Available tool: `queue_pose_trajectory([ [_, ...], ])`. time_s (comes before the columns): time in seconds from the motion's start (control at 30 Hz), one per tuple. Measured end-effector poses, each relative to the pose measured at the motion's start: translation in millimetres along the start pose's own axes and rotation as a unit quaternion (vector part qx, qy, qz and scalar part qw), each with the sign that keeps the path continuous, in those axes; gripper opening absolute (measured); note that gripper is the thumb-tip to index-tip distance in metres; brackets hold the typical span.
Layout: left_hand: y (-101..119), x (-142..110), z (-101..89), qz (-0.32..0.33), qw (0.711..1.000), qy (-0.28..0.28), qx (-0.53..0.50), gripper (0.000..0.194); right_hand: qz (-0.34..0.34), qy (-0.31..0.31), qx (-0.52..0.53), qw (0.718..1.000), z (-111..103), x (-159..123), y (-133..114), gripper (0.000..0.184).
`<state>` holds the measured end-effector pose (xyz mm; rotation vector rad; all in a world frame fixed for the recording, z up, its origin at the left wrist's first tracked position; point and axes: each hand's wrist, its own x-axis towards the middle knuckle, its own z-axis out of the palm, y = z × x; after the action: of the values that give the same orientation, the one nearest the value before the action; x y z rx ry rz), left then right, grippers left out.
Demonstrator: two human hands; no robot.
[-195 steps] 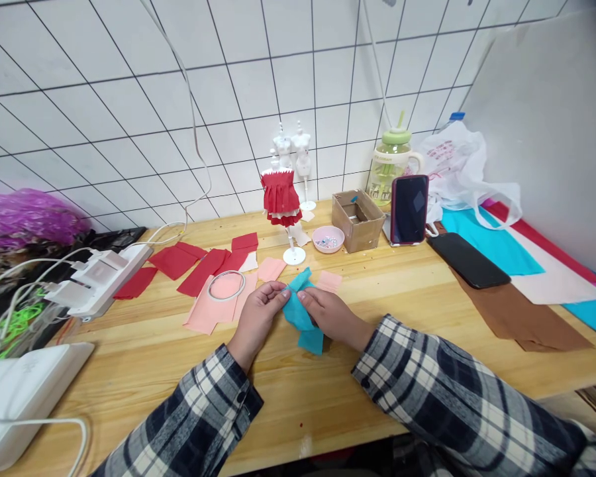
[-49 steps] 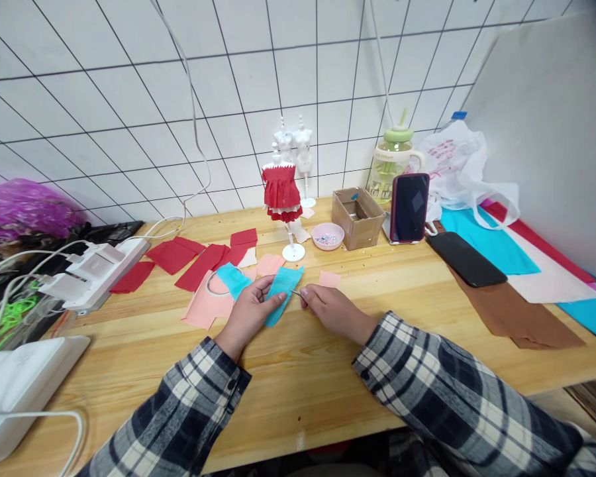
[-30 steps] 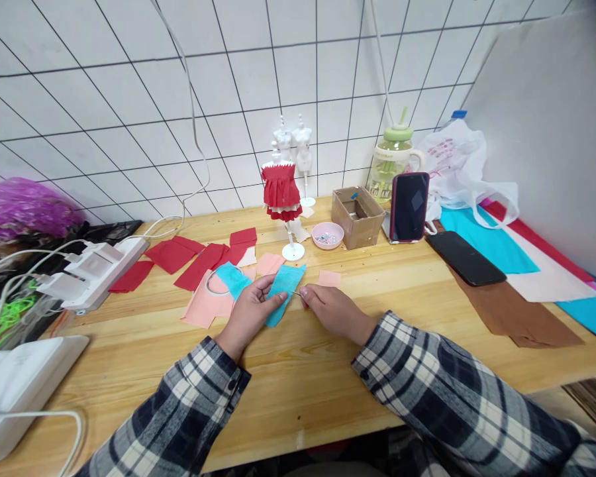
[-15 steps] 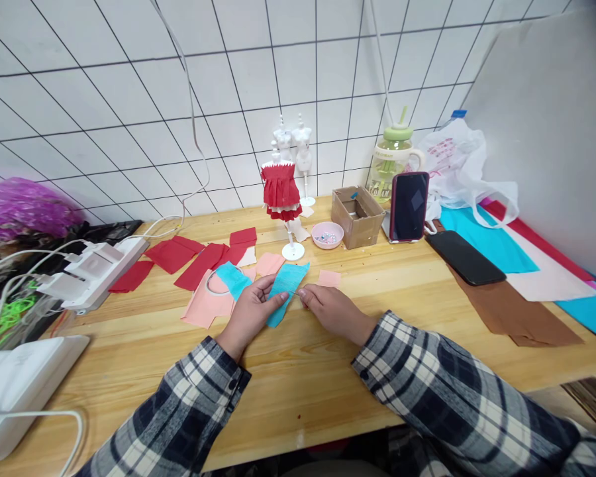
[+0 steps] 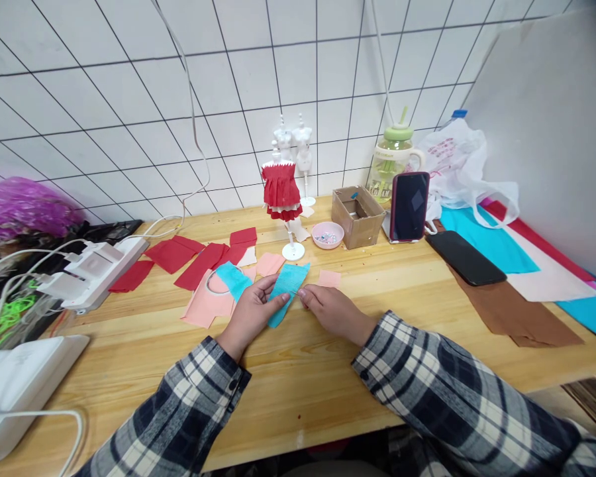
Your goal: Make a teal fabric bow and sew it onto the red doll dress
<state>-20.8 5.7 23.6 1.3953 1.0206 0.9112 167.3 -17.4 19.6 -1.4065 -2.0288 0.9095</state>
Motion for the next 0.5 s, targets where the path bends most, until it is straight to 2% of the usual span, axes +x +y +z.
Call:
queue_pose_trajectory([
  [0.17,0.6,-0.1,1.5,0.006,1.000,-0.005,0.006,0.048,-0.005,0.000,-0.001,1.000,0.8,0.2,-0.3,0.038],
  [0.37,-1.0,0.0,-0.3,0.002,1.000,0.005,-0.002,0.055,-0.004,0.002,0.002,1.000,-0.2,-0.3,-1.4,0.038],
  [0.5,-1.2,-0.3,0.1,0.007,1.000,-0.002,0.001,0.053,-0.003,-0.003,0.004,1.000,1.6,-0.2,-0.1,0.037],
])
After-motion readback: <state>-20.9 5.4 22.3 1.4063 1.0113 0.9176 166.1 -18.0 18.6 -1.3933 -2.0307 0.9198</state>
